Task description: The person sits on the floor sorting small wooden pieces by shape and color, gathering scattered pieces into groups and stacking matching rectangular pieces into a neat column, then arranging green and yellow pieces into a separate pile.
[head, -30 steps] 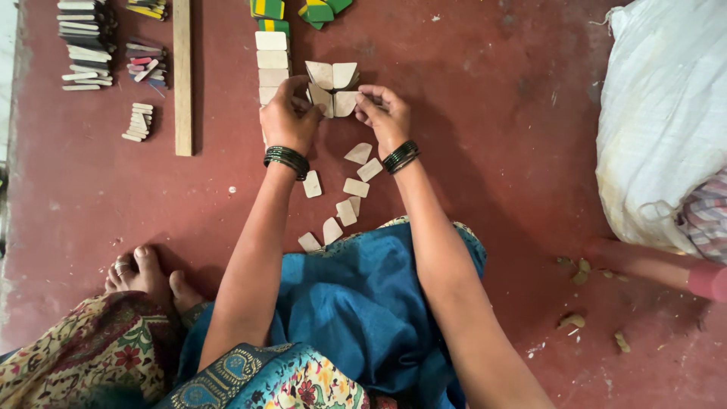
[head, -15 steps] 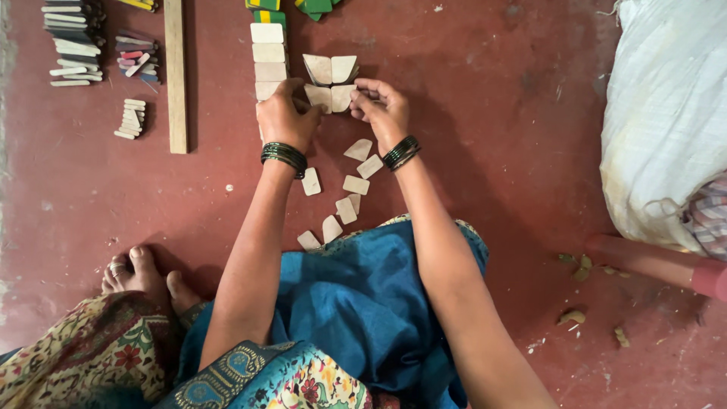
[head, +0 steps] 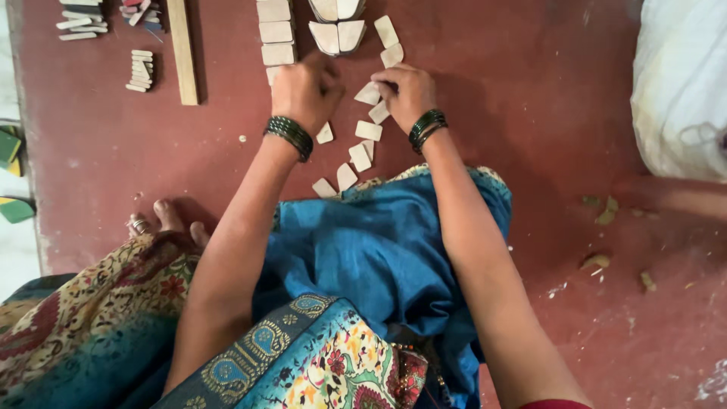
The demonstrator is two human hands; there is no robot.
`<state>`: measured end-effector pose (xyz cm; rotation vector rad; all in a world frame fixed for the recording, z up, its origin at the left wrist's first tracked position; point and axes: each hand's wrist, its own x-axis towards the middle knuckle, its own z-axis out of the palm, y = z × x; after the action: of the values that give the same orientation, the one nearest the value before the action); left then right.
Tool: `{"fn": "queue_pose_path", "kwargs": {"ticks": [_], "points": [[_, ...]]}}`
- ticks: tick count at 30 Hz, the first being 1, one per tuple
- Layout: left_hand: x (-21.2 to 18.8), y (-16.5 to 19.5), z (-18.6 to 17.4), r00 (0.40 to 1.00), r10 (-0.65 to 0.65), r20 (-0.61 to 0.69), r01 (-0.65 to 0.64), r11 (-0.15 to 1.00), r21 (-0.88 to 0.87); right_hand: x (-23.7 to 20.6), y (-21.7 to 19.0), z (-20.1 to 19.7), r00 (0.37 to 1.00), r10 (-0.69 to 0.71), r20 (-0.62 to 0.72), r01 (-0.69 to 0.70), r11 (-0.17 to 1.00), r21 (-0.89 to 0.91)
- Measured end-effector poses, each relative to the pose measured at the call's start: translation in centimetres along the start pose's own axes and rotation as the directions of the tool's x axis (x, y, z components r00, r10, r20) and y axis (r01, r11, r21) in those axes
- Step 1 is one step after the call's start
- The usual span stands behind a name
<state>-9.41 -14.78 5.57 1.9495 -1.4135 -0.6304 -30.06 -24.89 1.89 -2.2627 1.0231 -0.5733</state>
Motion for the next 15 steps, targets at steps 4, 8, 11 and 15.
{"fn": "queue_pose_path", "kwargs": {"ticks": [4, 8, 11, 15], "points": [[-5.5, -0.1, 0.7, 0.944, -0.022, 0.329, -0.075, 0.958, 0.278, -3.2, -3.7, -1.3, 0.996, -0.086, 0.01, 0.087, 0.996, -0.02], [-12.6, -0.8, 3.1, 0.893, -0.157, 0.423, -0.116, 0.826, 0.551, -9.2, -8.7, -0.4, 0.99, -0.051, 0.13, 0.069, 0.988, -0.139], [-16.6, -1.9, 4.4, 0.906, -0.13, 0.404, -0.138, 0.809, 0.571, -14.1, -11.7, 1.1, 0.959, 0.059, 0.277, 0.015, 0.966, -0.256], [-18.0, -2.8, 4.3, 0.908, -0.122, 0.4, -0.063, 0.906, 0.419, -16.1, -11.8, 2.7, 0.913, 0.166, 0.371, -0.039, 0.944, -0.326]]}}
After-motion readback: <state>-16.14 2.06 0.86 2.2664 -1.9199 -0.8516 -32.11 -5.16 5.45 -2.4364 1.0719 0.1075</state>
